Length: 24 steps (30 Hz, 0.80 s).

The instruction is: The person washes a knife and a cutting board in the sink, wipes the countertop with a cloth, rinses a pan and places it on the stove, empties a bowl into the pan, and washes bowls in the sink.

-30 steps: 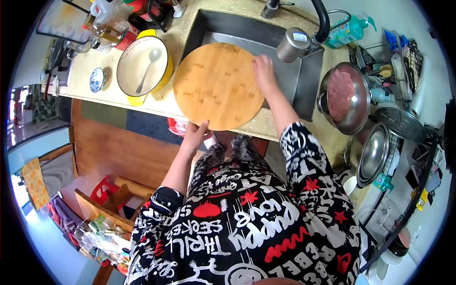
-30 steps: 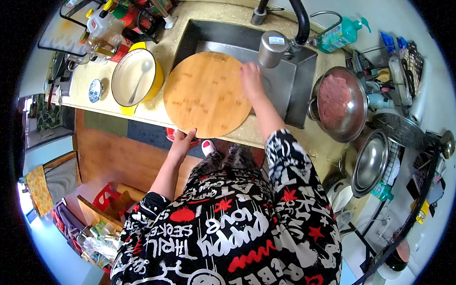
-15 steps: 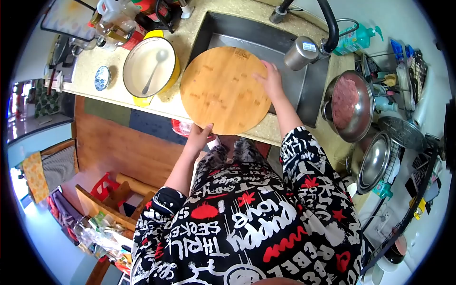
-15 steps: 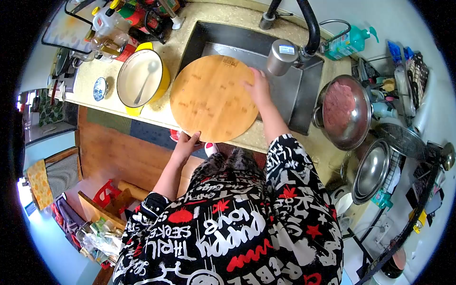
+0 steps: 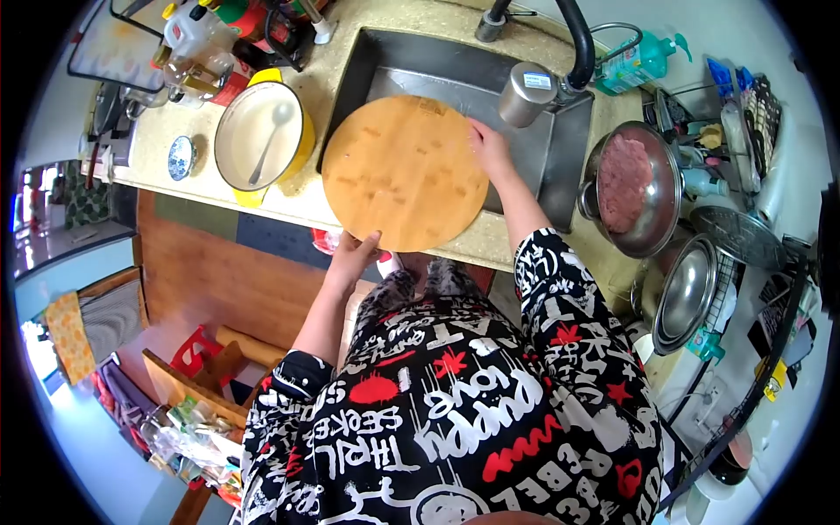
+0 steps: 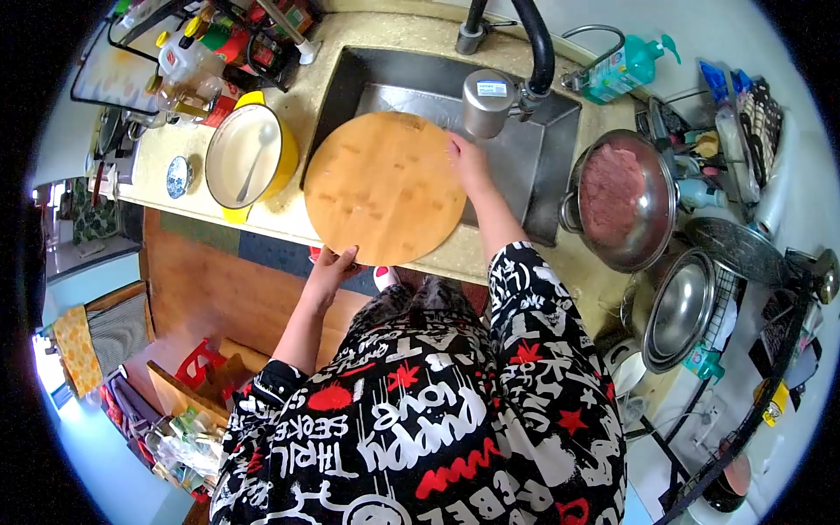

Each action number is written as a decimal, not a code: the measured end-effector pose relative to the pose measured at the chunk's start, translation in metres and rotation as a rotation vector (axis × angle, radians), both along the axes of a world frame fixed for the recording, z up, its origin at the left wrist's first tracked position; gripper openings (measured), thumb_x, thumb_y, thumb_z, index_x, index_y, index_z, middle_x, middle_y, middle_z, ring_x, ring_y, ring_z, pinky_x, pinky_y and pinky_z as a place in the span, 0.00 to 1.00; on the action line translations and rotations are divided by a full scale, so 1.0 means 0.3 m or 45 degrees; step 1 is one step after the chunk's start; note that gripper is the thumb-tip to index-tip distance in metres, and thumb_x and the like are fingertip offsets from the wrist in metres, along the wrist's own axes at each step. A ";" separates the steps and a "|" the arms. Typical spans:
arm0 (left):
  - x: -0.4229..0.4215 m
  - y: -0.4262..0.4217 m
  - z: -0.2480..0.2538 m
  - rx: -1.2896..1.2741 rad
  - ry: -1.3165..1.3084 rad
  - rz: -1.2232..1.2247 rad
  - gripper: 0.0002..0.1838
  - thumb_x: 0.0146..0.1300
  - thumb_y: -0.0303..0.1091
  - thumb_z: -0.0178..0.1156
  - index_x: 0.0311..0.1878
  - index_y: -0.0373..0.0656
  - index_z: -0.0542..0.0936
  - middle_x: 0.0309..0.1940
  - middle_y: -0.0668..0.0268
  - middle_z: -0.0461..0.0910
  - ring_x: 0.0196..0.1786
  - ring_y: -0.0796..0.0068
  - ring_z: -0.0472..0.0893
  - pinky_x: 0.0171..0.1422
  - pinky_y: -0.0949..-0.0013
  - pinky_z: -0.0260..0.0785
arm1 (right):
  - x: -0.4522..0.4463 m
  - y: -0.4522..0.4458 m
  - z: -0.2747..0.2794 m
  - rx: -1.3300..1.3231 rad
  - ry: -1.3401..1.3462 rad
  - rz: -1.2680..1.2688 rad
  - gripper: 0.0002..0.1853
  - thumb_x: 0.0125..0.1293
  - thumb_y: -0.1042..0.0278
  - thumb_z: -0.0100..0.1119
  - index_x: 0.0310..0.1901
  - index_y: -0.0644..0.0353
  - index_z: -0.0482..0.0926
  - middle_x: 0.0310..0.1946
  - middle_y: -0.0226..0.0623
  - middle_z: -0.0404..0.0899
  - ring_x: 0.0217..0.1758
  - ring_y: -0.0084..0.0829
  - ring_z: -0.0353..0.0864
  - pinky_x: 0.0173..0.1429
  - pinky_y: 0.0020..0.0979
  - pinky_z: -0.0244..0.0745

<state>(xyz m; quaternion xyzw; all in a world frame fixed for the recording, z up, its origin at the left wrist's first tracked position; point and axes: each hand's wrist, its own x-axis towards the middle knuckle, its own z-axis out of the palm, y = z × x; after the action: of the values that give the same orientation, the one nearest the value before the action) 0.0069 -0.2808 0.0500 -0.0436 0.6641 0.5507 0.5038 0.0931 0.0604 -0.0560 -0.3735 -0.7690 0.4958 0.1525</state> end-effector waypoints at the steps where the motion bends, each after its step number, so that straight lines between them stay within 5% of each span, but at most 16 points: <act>1: 0.015 0.012 -0.023 0.032 -0.004 0.027 0.22 0.71 0.32 0.60 0.61 0.34 0.65 0.51 0.56 0.77 0.50 0.67 0.80 0.53 0.63 0.80 | 0.039 0.030 -0.076 0.041 -0.053 0.002 0.31 0.59 0.55 0.71 0.63 0.56 0.76 0.50 0.46 0.84 0.53 0.40 0.84 0.55 0.35 0.77; 8: 0.086 0.207 -0.012 0.265 -0.152 0.157 0.20 0.70 0.28 0.60 0.61 0.39 0.66 0.54 0.57 0.77 0.56 0.68 0.79 0.56 0.67 0.75 | 0.215 0.072 -0.028 -0.053 -0.136 -0.210 0.27 0.64 0.52 0.65 0.61 0.56 0.78 0.49 0.44 0.85 0.50 0.37 0.85 0.54 0.33 0.77; 15: 0.050 0.365 0.014 0.361 0.018 0.032 0.22 0.70 0.27 0.57 0.65 0.48 0.65 0.58 0.63 0.76 0.59 0.69 0.78 0.62 0.64 0.72 | 0.276 0.188 -0.106 -0.056 -0.282 -0.423 0.45 0.55 0.42 0.72 0.68 0.63 0.69 0.56 0.49 0.81 0.57 0.42 0.82 0.60 0.37 0.74; 19: 0.038 0.334 0.090 0.418 -0.120 0.317 0.28 0.65 0.23 0.57 0.67 0.50 0.64 0.61 0.63 0.74 0.60 0.67 0.78 0.62 0.63 0.72 | 0.218 0.056 -0.028 -0.160 -0.232 -0.302 0.47 0.55 0.39 0.70 0.68 0.66 0.66 0.63 0.53 0.74 0.62 0.45 0.77 0.63 0.39 0.72; 21: 0.034 0.317 0.085 0.429 -0.052 0.287 0.28 0.65 0.23 0.59 0.67 0.49 0.64 0.61 0.63 0.74 0.61 0.67 0.77 0.63 0.63 0.72 | 0.209 0.001 0.077 -0.263 -0.072 -0.238 0.40 0.57 0.38 0.68 0.63 0.60 0.72 0.56 0.50 0.80 0.58 0.46 0.80 0.60 0.41 0.74; 24: 0.054 0.307 0.089 0.375 0.033 0.303 0.27 0.68 0.26 0.61 0.67 0.47 0.65 0.63 0.64 0.74 0.64 0.67 0.75 0.66 0.64 0.70 | 0.206 0.037 0.054 -0.238 -0.266 -0.363 0.27 0.62 0.45 0.64 0.57 0.53 0.77 0.47 0.45 0.84 0.51 0.48 0.83 0.56 0.43 0.76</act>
<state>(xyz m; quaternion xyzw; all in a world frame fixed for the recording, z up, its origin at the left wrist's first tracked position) 0.0232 -0.1888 0.0768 -0.0406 0.5731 0.6981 0.4273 0.1550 0.0716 -0.0399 -0.5406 -0.6707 0.4969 0.1052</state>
